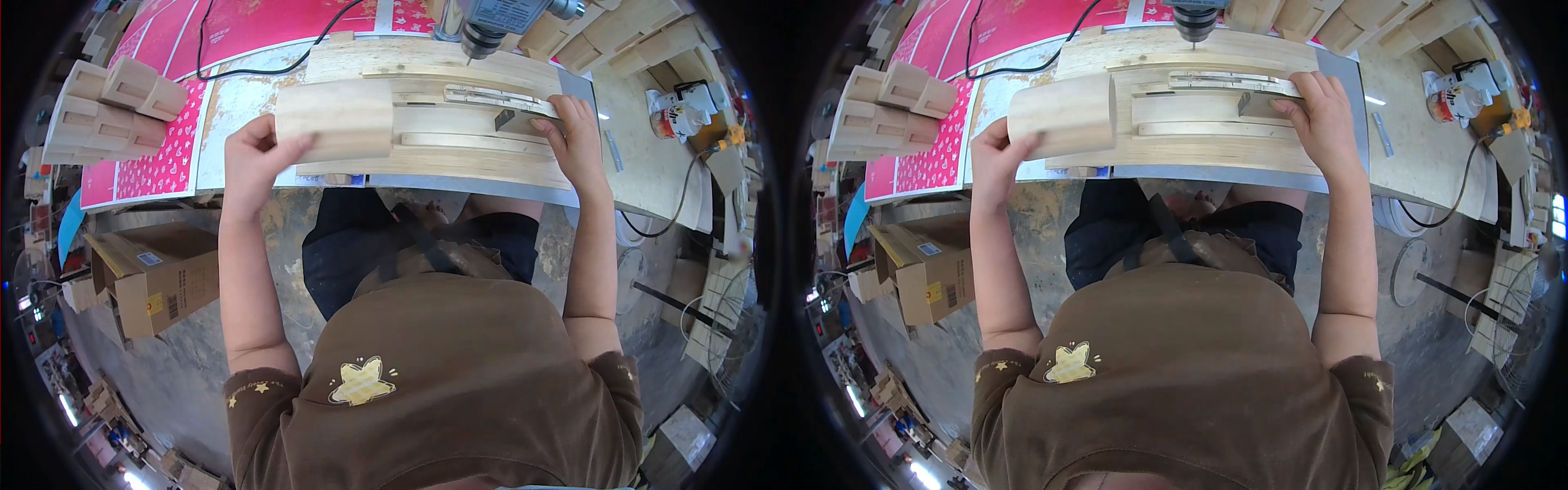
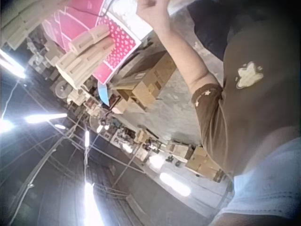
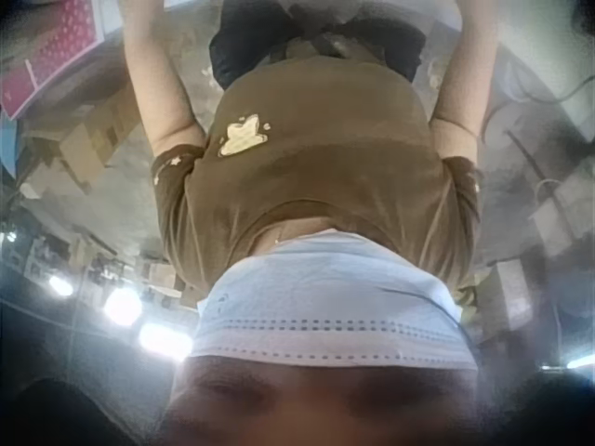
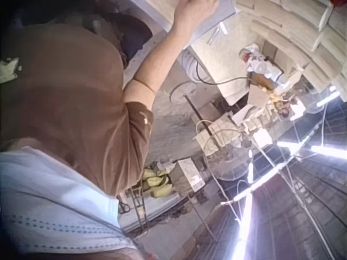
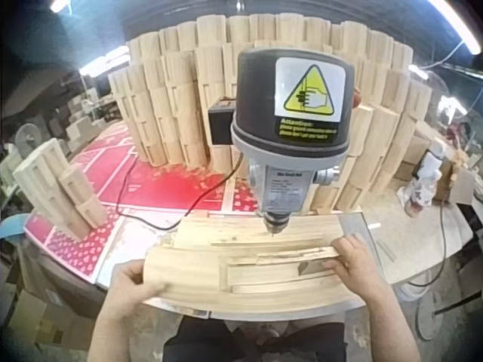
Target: Drilling and slotting wooden components using a drill press.
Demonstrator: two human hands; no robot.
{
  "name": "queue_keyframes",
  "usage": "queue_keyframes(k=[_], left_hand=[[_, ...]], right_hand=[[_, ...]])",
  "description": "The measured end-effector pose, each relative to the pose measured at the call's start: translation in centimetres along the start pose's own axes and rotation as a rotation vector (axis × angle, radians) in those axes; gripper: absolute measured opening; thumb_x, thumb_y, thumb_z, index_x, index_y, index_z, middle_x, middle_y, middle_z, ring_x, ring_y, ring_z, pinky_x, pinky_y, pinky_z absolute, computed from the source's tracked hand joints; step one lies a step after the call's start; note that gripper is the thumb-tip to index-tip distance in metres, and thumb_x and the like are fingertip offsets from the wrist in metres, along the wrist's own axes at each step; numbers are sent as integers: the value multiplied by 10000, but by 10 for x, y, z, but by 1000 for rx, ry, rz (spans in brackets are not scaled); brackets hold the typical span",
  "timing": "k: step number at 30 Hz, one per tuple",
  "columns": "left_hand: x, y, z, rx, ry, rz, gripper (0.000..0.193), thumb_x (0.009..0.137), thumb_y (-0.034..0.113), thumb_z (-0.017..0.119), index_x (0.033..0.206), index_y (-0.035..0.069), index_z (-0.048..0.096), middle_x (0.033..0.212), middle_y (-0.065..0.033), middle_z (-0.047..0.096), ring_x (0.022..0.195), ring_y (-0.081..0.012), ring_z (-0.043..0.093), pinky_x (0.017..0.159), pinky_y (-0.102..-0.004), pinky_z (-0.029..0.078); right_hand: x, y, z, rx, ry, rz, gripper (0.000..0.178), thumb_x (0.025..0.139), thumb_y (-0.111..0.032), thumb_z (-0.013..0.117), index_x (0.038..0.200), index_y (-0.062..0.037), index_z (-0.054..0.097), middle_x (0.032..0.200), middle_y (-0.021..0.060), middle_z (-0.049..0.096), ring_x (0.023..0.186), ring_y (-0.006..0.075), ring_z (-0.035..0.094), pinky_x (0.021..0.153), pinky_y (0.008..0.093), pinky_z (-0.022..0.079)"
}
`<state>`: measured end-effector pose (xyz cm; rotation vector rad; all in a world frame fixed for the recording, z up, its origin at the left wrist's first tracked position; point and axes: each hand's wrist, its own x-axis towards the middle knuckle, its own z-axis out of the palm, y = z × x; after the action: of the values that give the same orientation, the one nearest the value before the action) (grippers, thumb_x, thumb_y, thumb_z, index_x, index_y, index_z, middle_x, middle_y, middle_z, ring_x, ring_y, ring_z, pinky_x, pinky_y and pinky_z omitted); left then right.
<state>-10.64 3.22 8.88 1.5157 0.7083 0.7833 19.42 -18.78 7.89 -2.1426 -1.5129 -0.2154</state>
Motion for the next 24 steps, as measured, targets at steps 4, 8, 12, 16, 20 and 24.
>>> queue_keyframes(k=[4,8,12,16,20,24], left_hand=[[8,4,15,-12,59,-320,337,720,289,755,696,-15,611,561,-25,545,459,-58,448,431,-196,320],[8,-2,38,-49,98,-433,389,724,326,752,695,-30,596,533,-29,525,417,-61,423,394,-204,299],[14,-14,61,-76,-4,-467,413,733,345,752,727,-38,597,591,-41,550,475,-73,462,438,-207,351],[18,-27,88,-119,-193,-337,454,720,379,768,801,-42,619,679,-46,579,585,-80,510,527,-209,408],[13,-51,96,-87,-117,41,580,647,338,819,1018,-47,594,919,-97,604,783,-161,556,664,-264,447],[13,-58,100,536,-120,409,666,589,299,833,1107,-24,568,1020,-121,581,923,-241,534,782,-340,431]], right_hand=[[-4,-10,4,24,9,-49,289,715,-164,699,936,-33,566,843,98,569,796,296,492,716,375,407],[-6,-14,4,37,12,-34,291,712,-159,700,936,-32,565,855,98,572,818,300,501,728,376,415],[-4,-16,6,40,3,-50,291,711,-150,698,942,-32,566,871,100,580,845,306,511,740,383,428],[-2,-19,14,48,68,-98,305,700,-132,705,952,-31,566,890,102,584,867,310,516,748,388,433],[0,-5,17,22,97,-8,361,679,-104,719,999,-34,569,928,114,588,918,320,516,785,393,431],[16,-1,22,-7,121,55,415,661,-95,733,1038,-41,567,968,122,593,956,329,513,814,386,431]])
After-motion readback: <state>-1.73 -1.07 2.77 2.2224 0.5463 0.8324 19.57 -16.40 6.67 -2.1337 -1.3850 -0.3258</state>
